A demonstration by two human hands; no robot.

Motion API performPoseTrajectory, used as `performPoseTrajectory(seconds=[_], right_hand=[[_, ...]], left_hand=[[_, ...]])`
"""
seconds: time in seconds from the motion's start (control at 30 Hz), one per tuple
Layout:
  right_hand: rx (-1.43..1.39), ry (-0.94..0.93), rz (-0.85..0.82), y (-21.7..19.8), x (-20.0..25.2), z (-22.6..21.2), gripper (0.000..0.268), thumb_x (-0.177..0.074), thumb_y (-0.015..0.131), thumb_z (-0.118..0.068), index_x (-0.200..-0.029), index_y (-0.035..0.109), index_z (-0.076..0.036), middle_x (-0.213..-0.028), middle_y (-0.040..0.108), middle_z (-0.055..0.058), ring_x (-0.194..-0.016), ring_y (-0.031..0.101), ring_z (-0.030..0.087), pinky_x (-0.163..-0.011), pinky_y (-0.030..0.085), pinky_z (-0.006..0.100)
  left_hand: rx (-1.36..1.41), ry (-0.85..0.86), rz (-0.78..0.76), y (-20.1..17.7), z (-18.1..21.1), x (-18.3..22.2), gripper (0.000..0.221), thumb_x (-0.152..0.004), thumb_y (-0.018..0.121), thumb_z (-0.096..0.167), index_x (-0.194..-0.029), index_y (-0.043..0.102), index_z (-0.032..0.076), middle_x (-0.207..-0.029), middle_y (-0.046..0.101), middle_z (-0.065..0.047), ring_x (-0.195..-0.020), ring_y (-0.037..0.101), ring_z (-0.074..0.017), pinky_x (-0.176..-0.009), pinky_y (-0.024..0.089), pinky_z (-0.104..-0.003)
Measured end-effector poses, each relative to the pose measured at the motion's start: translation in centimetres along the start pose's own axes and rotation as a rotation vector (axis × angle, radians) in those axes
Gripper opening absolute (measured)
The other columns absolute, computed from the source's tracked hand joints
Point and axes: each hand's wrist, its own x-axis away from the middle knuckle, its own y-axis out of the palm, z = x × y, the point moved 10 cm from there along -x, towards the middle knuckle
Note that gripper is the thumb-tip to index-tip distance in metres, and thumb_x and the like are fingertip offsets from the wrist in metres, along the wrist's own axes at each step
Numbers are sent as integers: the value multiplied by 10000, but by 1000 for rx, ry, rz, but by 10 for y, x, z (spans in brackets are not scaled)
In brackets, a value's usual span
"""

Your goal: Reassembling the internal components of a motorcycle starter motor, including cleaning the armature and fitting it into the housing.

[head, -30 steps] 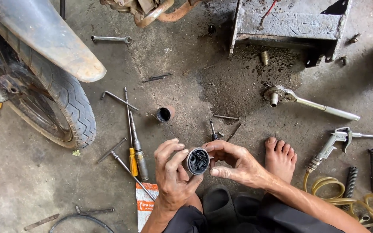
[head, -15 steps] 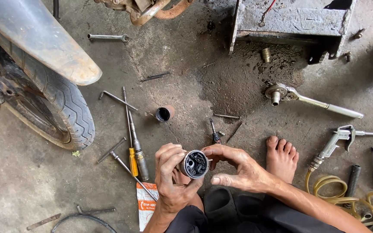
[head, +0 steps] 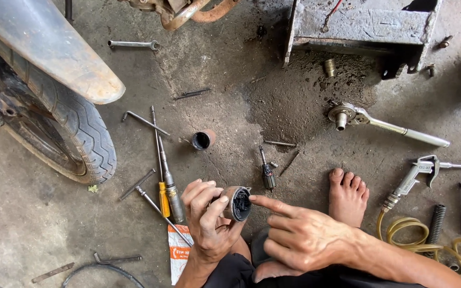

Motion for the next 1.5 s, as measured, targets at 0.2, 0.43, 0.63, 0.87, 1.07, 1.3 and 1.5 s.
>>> performPoseTrajectory(seconds=[0.2, 0.43, 0.63, 0.87, 1.07, 1.3, 1.5], right_hand=[[-121, 18, -5, 0, -4, 2, 453, -1116, 359, -106, -686, 468, -15, -606, 318, 77, -557, 370, 253, -1173, 393, 733], [-260, 36, 29, -6, -5, 5, 472, -1135, 342, -184, -720, 470, -1, -628, 327, 88, -575, 385, 278, -1185, 363, 737], [-297, 88, 53, -6, -1, 8, 466, -1111, 465, -297, -733, 469, -24, -626, 354, 92, -595, 423, 302, -1179, 367, 697], [-367, 134, 109, -15, -1, 16, 491, -1037, 603, -370, -712, 437, -42, -604, 366, 85, -588, 428, 300, -1129, 405, 625], [-466, 144, 121, -11, 3, 18, 517, -1005, 576, -443, -714, 435, -39, -572, 384, 86, -599, 473, 322, -1056, 465, 528], [-331, 37, 114, -35, 4, 8, 455, -1106, 358, -242, -707, 411, -28, -643, 310, 80, -577, 375, 276, -1090, 468, 654], [-191, 50, 65, -8, 7, 7, 490, -1099, 542, -314, -708, 454, -34, -627, 339, 73, -583, 414, 267, -1133, 453, 668]], left_hand=[[-88, 52, 5, 0, 5, 3, 367, -953, 748, 240, -1185, 494, 112, -1150, 589, -129, -1088, 622, -327, -1032, 508, -557], [-156, 124, 22, 6, 10, 6, 295, -967, 649, 69, -1184, 487, 183, -1149, 599, -84, -1070, 623, -297, -1018, 514, -553], [-188, 172, -2, 10, 13, 10, 282, -977, 611, 23, -1179, 497, 181, -1117, 593, -79, -1055, 620, -293, -1023, 494, -564], [-181, 190, -47, 14, 16, 8, 269, -978, 597, 15, -1176, 505, 171, -1120, 602, -83, -1074, 616, -300, -1032, 484, -580], [-134, 140, -22, 12, 13, 6, 253, -979, 681, 94, -1155, 508, 147, -1110, 651, -85, -1083, 627, -313, -1044, 493, -577], [39, -17, -85, 13, -2, 6, 381, -958, 733, 279, -1191, 495, 94, -1187, 625, -133, -1142, 609, -351, -1088, 486, -583], [12, 27, -92, 15, 0, 9, 376, -970, 718, 311, -1203, 500, 112, -1183, 625, -116, -1137, 605, -332, -1083, 476, -576]])
